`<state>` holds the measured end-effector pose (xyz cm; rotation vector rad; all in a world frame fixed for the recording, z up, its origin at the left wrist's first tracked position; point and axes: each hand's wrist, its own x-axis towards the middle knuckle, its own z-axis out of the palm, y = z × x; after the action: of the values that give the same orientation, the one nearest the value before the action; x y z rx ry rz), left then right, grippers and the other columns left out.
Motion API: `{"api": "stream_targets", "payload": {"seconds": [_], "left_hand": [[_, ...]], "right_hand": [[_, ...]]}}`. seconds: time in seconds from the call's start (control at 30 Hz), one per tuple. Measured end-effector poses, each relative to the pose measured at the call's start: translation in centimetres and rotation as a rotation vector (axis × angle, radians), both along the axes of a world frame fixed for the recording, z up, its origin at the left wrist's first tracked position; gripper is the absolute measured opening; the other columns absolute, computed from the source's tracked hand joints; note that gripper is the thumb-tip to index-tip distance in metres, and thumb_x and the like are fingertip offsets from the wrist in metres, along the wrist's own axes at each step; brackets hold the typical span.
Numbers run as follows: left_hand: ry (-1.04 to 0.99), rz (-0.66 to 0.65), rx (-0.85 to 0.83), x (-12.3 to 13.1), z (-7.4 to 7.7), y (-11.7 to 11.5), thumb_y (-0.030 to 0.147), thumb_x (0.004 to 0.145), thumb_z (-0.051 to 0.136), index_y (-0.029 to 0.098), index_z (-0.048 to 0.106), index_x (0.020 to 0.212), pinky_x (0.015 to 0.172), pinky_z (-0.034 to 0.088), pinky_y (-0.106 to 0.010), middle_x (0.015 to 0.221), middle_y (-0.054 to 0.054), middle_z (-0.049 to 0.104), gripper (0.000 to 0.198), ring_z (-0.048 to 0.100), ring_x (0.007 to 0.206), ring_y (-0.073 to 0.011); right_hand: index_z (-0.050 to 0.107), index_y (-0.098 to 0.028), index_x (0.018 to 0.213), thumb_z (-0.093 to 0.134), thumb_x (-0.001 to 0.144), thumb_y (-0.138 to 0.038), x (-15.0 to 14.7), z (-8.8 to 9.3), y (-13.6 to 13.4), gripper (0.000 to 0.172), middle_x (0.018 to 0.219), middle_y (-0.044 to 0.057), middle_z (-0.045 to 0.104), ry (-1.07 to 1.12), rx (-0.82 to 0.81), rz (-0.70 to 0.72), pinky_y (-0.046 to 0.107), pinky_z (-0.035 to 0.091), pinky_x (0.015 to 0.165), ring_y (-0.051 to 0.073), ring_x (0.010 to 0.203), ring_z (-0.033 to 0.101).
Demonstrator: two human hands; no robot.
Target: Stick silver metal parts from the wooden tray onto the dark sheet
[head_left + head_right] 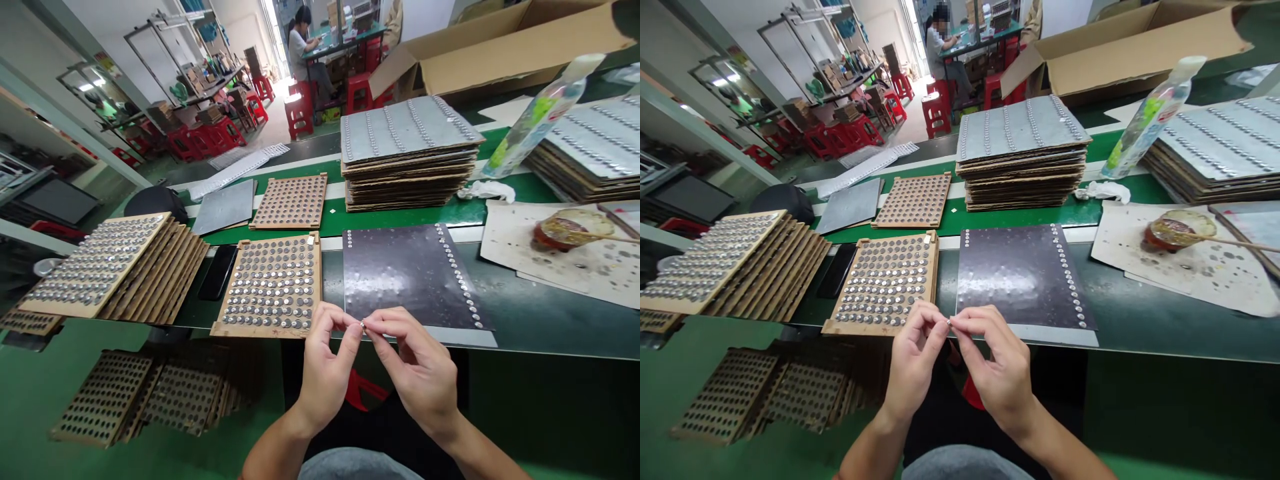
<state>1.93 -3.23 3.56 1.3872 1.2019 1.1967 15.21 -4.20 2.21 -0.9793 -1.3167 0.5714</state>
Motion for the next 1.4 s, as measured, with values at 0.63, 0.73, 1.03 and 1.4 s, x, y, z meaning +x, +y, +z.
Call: {"api": "stream_targets", "payload": {"seconds": [0.63, 0.73, 1.03, 1.4], "left_hand": [[0.137, 0.117, 0.161, 0.7, -1.4, -1.0, 0.037, 0.101, 0.056, 0.023, 0.061, 0.086, 0.074, 0.046, -0.032, 0.087, -0.004, 0.054, 0.021, 0.055, 0.082, -0.0198], [0.149, 0.127, 0.197, 0.7, -1.6, -1.0, 0.038, 0.101, 0.056, 0.023, 0.061, 0.085, 0.075, 0.046, -0.032, 0.086, -0.004, 0.055, 0.023, 0.054, 0.082, -0.0201], [0.176, 0.048, 0.189, 0.8, -1.7, -1.2, 0.035, 0.103, 0.052, 0.024, 0.059, 0.085, 0.076, 0.046, -0.033, 0.086, -0.004, 0.055, 0.023, 0.053, 0.081, -0.0206], [0.136, 0.162, 0.141, 1.4, -1.6, -1.2, 0.042, 0.102, 0.054, 0.023, 0.058, 0.084, 0.076, 0.046, -0.032, 0.085, -0.004, 0.053, 0.026, 0.054, 0.081, -0.0202]], "right_hand": [[0.069, -0.023, 0.084, 0.069, 0.094, -0.032, -1.3, 0.8, -1.3, 0.013, 0.088, 0.005, 0.076, 0.337, -0.265, -0.015, 0.024, 0.061, 0.054, 0.014, 0.06, 0.068], [0.07, -0.023, 0.084, 0.07, 0.094, -0.034, -1.2, 1.0, -1.2, 0.015, 0.085, 0.004, 0.076, 0.366, -0.302, -0.018, 0.024, 0.061, 0.054, 0.013, 0.058, 0.068], [0.07, -0.024, 0.092, 0.063, 0.098, -0.043, -0.8, 0.9, -0.7, 0.022, 0.088, 0.005, 0.071, 0.441, -0.287, -0.002, 0.025, 0.058, 0.058, 0.013, 0.062, 0.062], [0.068, -0.025, 0.088, 0.065, 0.093, -0.017, -1.4, -0.1, -1.1, 0.01, 0.086, 0.005, 0.068, 0.126, -0.173, -0.064, 0.03, 0.058, 0.069, 0.019, 0.078, 0.067]]}}
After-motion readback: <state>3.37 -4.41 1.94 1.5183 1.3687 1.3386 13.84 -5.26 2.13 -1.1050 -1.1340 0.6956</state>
